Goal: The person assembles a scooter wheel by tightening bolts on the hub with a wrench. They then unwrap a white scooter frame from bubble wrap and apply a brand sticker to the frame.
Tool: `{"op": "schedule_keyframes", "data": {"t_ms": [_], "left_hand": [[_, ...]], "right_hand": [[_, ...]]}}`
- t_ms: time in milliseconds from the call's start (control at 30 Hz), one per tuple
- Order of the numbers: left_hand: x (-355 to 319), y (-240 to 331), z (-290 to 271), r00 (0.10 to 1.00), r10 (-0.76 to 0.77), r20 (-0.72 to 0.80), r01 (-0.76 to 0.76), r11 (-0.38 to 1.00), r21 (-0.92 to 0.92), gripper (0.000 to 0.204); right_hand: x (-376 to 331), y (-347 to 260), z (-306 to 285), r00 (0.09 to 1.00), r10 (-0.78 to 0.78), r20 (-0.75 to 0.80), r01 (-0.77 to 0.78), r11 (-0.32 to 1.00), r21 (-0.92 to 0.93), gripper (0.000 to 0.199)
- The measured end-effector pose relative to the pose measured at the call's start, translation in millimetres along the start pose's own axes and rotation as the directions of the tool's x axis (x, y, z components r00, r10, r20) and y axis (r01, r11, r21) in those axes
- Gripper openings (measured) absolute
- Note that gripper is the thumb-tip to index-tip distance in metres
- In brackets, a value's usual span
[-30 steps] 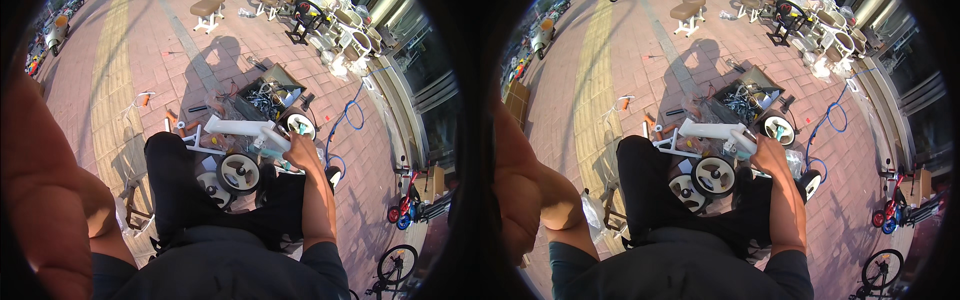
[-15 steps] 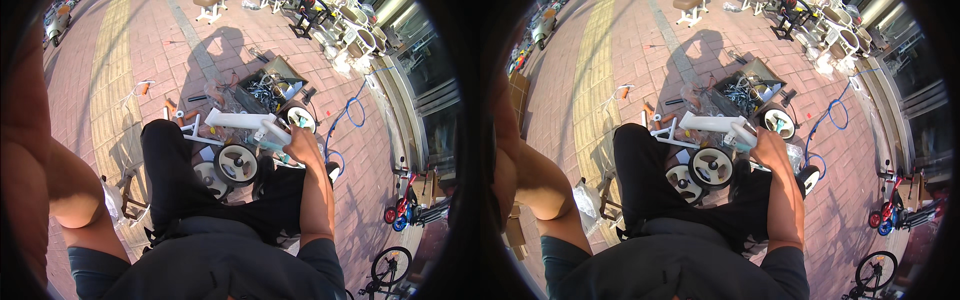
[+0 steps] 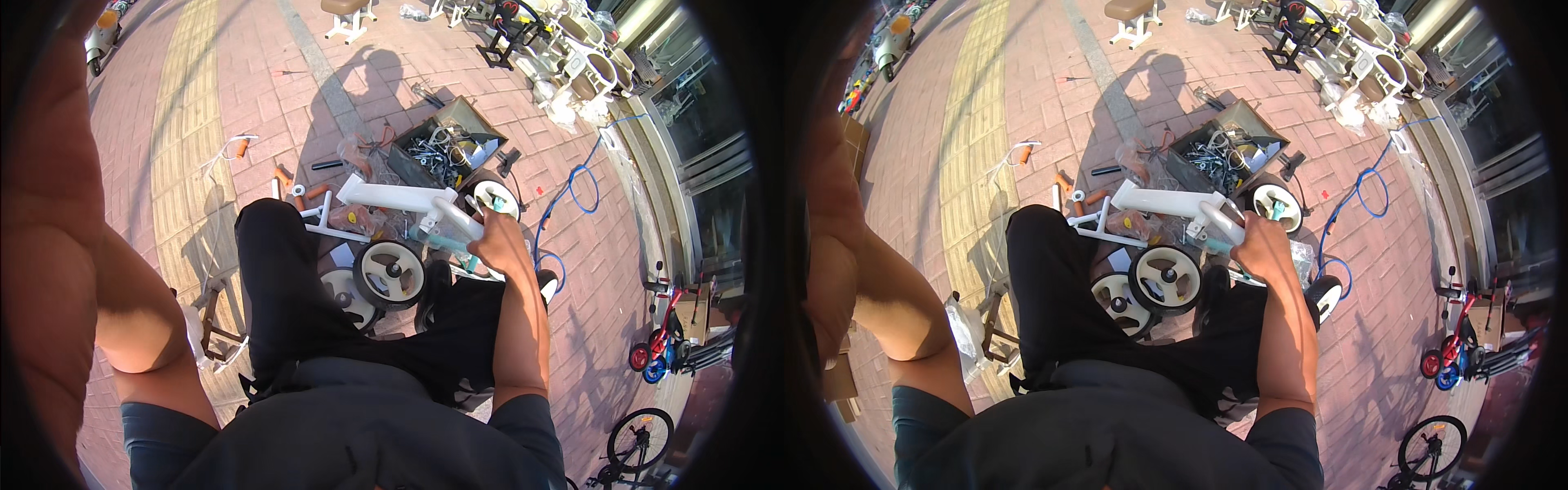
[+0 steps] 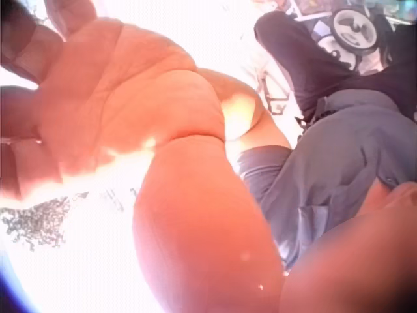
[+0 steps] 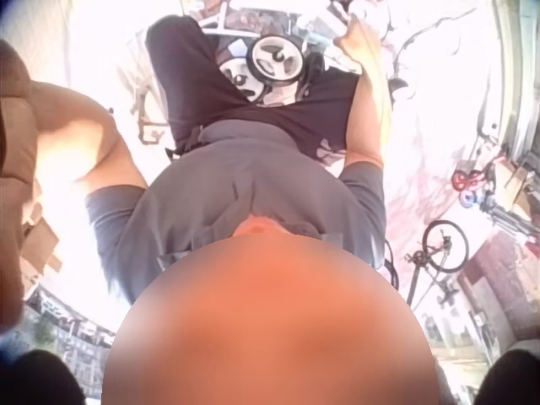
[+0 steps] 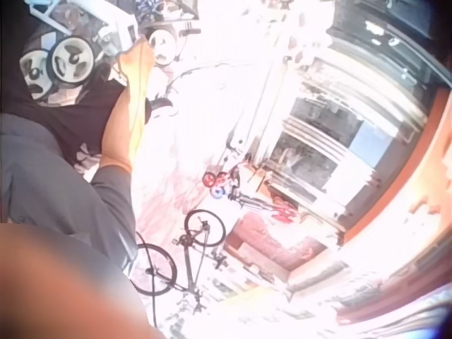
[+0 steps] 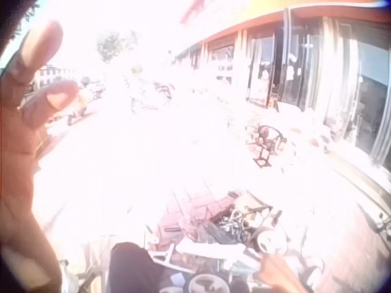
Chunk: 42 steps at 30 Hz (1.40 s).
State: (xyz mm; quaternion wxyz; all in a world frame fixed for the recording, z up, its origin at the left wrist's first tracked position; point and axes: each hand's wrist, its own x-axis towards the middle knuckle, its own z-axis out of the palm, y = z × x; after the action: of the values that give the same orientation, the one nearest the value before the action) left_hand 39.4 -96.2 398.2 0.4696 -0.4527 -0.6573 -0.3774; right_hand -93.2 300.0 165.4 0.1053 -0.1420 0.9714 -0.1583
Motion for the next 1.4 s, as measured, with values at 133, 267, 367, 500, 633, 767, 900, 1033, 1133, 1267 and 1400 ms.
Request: {"op": "schedule_keyframes", "data": {"t_ms": [133, 267, 367, 500, 633, 767, 900, 1033, 1133, 1267, 1400], "left_hand": [[-46.9, -27.3, 35.8, 0.806, -0.537, -0.25, 0.465, 0.835, -0.294, 0.025], [-135.1, -57.8, 100.0, 0.095, -0.945, 0.313, 0.993, 0.07, -0.091, 0.034], [-182.8, -85.2, 130.2, -0.086, -0.909, 0.409, 0.98, -0.152, -0.131, 0.046], [-198.2, -126.4, 160.1, 0.02, -0.906, 0.423, 0.823, -0.225, -0.522, 0.061], [-206.6, -151.3, 181.7, 0.071, -0.959, 0.275, 0.635, -0.17, -0.754, 0.048], [-218.6, -167.2, 186.8, -0.094, -0.956, 0.277, 0.639, -0.271, -0.72, 0.029], [-213.6, -179.7, 186.6, -0.189, -0.948, 0.256, 0.612, -0.318, -0.724, 0.025], [-204.4, -194.7, 168.3, -0.125, -0.978, 0.164, 0.638, -0.206, -0.742, 0.026], [-203.7, -216.3, 148.3, -0.106, -0.994, 0.036, 0.737, -0.103, -0.668, 0.027], [-203.4, -253.6, 132.2, -0.117, -0.977, -0.177, 0.78, 0.02, -0.626, 0.028], [-222.6, -241.4, 99.8, 0.232, -0.963, 0.135, 0.555, 0.017, -0.832, 0.033]], "right_hand": [[-3.8, -0.1, -4.7, 0.998, 0.04, -0.041, -0.028, 0.968, 0.249, 0.053], [-6.5, -8.9, -4.5, 0.996, 0.091, -0.016, -0.064, 0.804, 0.592, 0.051], [-9.2, -20.4, -1.4, 0.998, 0.058, 0.017, -0.049, 0.596, 0.801, 0.049], [-13.5, -37.2, 9.5, 0.972, -0.046, 0.228, -0.224, 0.09, 0.971, 0.042], [-7.9, -46.5, 24.1, 0.926, -0.237, 0.295, -0.264, 0.155, 0.952, 0.034], [7.0, -49.4, 41.0, 0.977, -0.115, 0.178, -0.076, 0.595, 0.8, 0.056], [19.9, -39.4, 42.5, 0.965, 0.149, 0.218, -0.261, 0.424, 0.867, 0.055], [28.0, -33.5, 39.8, 0.962, 0.196, 0.192, -0.251, 0.353, 0.901, 0.045], [32.7, -32.3, 51.8, 0.933, 0.257, 0.253, -0.335, 0.356, 0.872, 0.044], [47.0, -15.3, 108.9, 0.956, 0.228, 0.186, -0.275, 0.467, 0.84, 0.04], [65.3, 38.7, 205.6, 0.904, 0.225, 0.364, -0.368, 0.845, 0.389, 0.048]]}}
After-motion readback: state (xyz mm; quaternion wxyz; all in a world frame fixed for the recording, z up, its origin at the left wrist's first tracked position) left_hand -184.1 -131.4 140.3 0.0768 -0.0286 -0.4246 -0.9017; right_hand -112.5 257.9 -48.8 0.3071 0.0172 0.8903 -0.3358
